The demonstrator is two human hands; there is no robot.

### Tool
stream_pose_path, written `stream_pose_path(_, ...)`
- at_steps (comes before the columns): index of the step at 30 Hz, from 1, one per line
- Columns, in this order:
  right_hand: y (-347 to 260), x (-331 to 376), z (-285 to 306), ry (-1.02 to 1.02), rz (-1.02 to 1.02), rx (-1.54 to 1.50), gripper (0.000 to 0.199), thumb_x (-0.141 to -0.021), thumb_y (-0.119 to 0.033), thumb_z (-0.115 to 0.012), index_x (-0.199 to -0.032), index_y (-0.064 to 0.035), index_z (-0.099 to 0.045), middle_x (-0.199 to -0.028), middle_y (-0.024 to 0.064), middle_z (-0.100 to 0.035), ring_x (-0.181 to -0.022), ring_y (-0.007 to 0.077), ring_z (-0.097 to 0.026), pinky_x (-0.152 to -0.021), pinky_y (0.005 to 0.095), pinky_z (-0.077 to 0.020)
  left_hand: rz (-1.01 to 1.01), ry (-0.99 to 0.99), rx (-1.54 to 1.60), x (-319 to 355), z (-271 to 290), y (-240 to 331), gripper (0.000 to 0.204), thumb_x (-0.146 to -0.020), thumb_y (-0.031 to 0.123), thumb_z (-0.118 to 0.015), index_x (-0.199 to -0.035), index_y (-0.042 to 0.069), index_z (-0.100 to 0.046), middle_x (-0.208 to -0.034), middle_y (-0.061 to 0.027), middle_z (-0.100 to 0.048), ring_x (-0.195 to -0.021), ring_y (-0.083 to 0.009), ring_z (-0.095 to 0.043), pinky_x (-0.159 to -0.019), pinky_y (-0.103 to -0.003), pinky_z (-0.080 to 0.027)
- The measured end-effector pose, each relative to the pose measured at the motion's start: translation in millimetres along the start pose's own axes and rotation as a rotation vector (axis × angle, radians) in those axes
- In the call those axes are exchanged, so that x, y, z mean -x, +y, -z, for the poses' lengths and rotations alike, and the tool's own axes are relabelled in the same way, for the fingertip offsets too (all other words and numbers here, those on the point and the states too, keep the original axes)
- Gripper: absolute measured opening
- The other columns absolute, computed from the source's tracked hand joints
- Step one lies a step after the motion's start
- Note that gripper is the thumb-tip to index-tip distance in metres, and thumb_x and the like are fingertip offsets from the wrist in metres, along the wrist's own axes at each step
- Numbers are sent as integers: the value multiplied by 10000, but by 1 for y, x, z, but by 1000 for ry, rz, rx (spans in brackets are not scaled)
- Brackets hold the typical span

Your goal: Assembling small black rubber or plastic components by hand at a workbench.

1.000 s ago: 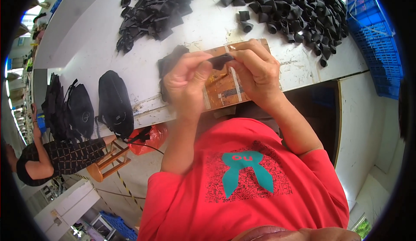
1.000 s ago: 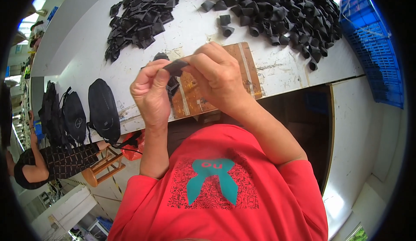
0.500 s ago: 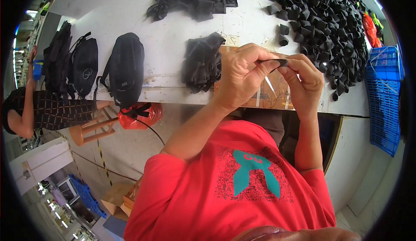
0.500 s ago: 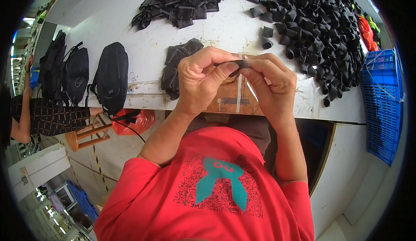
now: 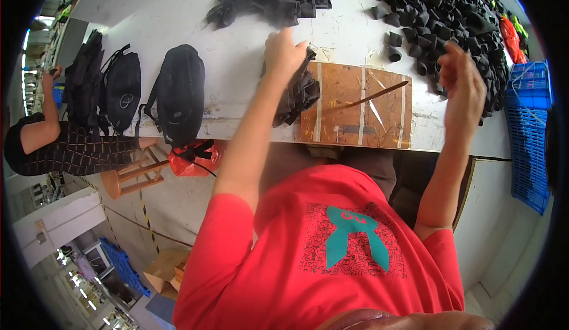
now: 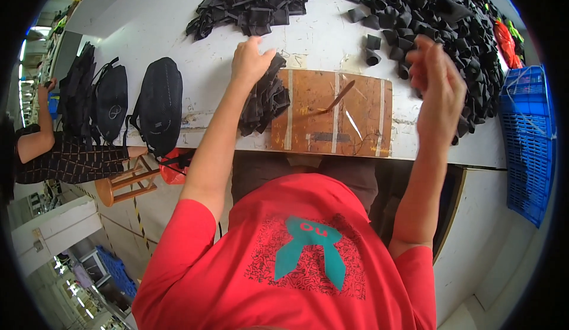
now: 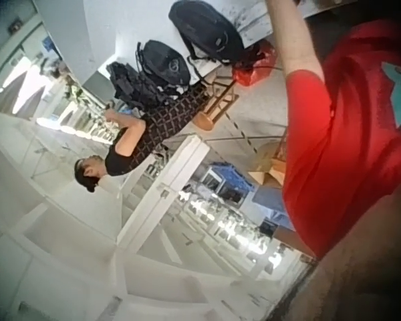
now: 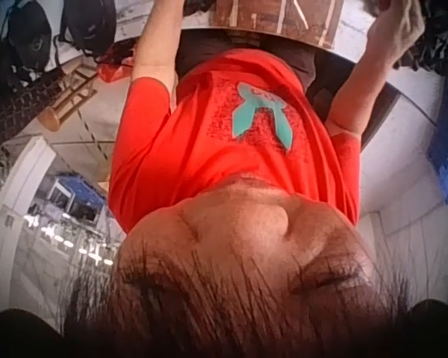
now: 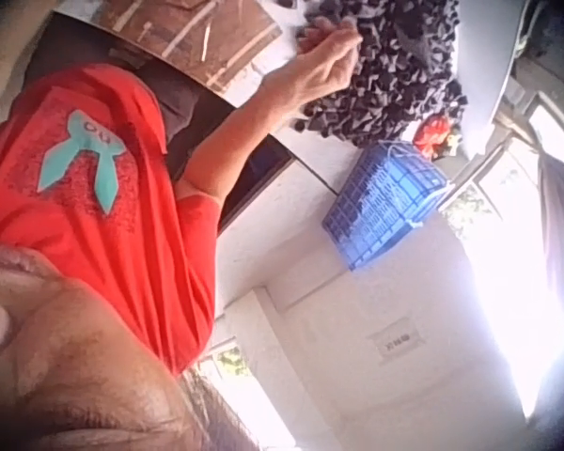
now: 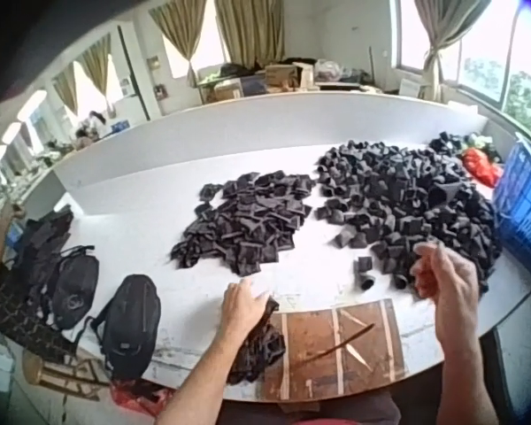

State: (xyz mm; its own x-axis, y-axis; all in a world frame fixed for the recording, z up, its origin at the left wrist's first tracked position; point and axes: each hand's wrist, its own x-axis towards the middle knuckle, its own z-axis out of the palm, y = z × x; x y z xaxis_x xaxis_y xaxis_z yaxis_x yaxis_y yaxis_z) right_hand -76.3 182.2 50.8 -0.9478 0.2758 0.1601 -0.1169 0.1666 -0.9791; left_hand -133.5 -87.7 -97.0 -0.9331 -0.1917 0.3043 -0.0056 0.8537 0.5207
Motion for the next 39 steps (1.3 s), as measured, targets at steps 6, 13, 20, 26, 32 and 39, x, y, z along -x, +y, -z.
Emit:
stream_pose_path(6,25,82,-12,-531,-322,51,216,-874,-171,-501,-916,12,-607,-646,-12,-543,-572,41,-464,-520,186,-373,-123,-104,91,-7,0,-11,81,-676,85,-629,-726,23,-616,-752,-137,-619,-681,-249,-601,-616,-329,-469)
stream_pose_path(13,27,98,-42,-456,38,331,263,-788,-129,-604,-961,60,-546,-704,104,-565,-602,111,-516,-543,269,-430,95,-208,872,57,78,74,111,-807,93,-566,-851,-7,-550,-780,-49,-580,-709,-103,-526,-654,-234,-416)
stream_pose_path(20,26,95,-36,-481,-647,-884,144,-842,-143,-550,-860,-1,-571,-754,83,-617,-661,132,-597,-610,241,-493,657,-553,1714,112,105,118,121,-827,117,-551,-901,20,-548,-827,-38,-578,-709,-105,-552,-598,-222,-437)
stream_pose_path(26,29,93,-23,-540,-682,-875,134,-827,-129,-566,-860,0,-576,-739,85,-616,-663,139,-596,-633,258,-489,626,-789,1566,108,102,114,116,-806,114,-572,-875,21,-566,-696,-36,-592,-601,-98,-559,-507,-194,-415)
stream_pose_path(32,31,98,-24,-227,43,206,225,-739,-163,-667,-857,2,-569,-725,74,-570,-591,152,-548,-558,281,-444,425,-493,1154,115,99,120,94,-793,81,-609,-828,-2,-582,-699,-20,-582,-595,-50,-522,-499,-170,-407)
stream_pose_path(39,25,106,-32,-173,352,329,109,-711,-33,-624,-803,-15,-570,-712,91,-518,-577,211,-536,-497,300,-430,-70,-18,653,130,81,140,27,-777,0,-587,-789,-3,-564,-660,-6,-583,-569,-32,-508,-489,-208,-422)
